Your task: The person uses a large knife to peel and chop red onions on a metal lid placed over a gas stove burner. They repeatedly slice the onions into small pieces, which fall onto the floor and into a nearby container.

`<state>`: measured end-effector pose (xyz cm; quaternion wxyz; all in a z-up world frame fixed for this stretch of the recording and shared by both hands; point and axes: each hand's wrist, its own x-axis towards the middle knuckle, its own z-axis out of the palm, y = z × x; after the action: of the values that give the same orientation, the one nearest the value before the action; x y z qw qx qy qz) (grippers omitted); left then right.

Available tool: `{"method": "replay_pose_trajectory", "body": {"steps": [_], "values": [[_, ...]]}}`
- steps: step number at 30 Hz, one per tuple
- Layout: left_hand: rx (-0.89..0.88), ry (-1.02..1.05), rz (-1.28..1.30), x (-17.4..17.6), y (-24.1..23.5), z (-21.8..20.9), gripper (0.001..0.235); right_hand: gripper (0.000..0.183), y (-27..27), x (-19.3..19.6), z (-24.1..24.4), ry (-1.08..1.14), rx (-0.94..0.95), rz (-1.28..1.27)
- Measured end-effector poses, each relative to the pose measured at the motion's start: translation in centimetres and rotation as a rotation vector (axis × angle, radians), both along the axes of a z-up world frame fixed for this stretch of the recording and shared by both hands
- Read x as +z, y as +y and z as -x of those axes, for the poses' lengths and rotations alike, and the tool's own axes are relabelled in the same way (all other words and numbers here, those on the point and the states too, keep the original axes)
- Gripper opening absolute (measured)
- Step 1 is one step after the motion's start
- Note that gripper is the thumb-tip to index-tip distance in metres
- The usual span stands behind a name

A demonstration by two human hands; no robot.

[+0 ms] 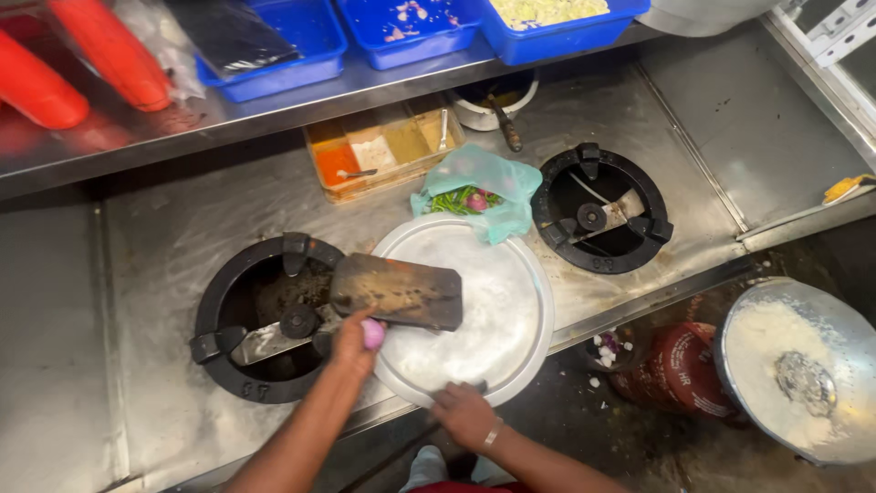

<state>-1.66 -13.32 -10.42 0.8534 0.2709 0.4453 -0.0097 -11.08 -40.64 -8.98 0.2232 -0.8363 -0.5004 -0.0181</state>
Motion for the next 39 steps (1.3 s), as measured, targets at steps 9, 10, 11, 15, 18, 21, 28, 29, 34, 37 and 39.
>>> {"method": "replay_pose_trajectory", "body": {"steps": [9, 10, 11, 15, 18, 21, 28, 29, 34, 37, 39], "values": [[0.053, 0.014, 0.105, -5.5, -7.6, 2.7, 0.037, 0.038, -13.8, 4.3, -8.8, 0.373, -0.781, 0.026], [0.037, 0.024, 0.058, -5.6, -8.4, 3.3, 0.037, 0.034, -13.7, 4.6, -11.0, 0.363, -0.767, 0.09], [0.026, 0.031, 0.01, -5.6, -9.2, 3.5, 0.038, 0.03, -13.2, 4.8, -14.1, 0.348, -0.747, 0.151], [-0.365, 0.025, -0.248, -4.0, -12.4, 5.5, 0.049, 0.054, -5.7, 4.9, -27.7, 0.17, -0.199, 0.23], [-0.641, -0.01, -0.434, -1.4, -16.0, 6.6, 0.042, 0.025, 1.5, 4.6, -36.3, 0.214, -0.135, 0.41], [-0.827, -0.078, -0.736, 1.5, -19.7, 6.7, 0.065, 0.026, 5.1, 4.2, -42.4, 0.045, -0.069, 0.605], [-0.808, -0.123, -1.126, 4.5, -21.5, 3.4, 0.042, 0.028, 0.8, 5.7, -49.8, 0.108, -0.357, 0.463], [-0.804, -0.124, -1.152, 4.5, -21.7, 3.2, 0.042, 0.04, -0.3, 6.0, -50.3, 0.117, -0.394, 0.532], [-0.779, -0.063, -1.107, 3.1, -22.6, 2.0, 0.041, 0.036, -4.5, 6.1, -51.7, 0.156, -0.555, 0.494], [-0.717, -0.076, -1.144, 1.2, -22.3, 1.2, 0.033, 0.034, -5.2, 5.6, -52.0, 0.143, -0.638, 0.37], [-0.732, -0.089, -1.21, -0.1, -21.8, 0.6, 0.028, 0.034, -5.6, 5.4, -51.4, 0.194, -0.67, 0.356]]}}
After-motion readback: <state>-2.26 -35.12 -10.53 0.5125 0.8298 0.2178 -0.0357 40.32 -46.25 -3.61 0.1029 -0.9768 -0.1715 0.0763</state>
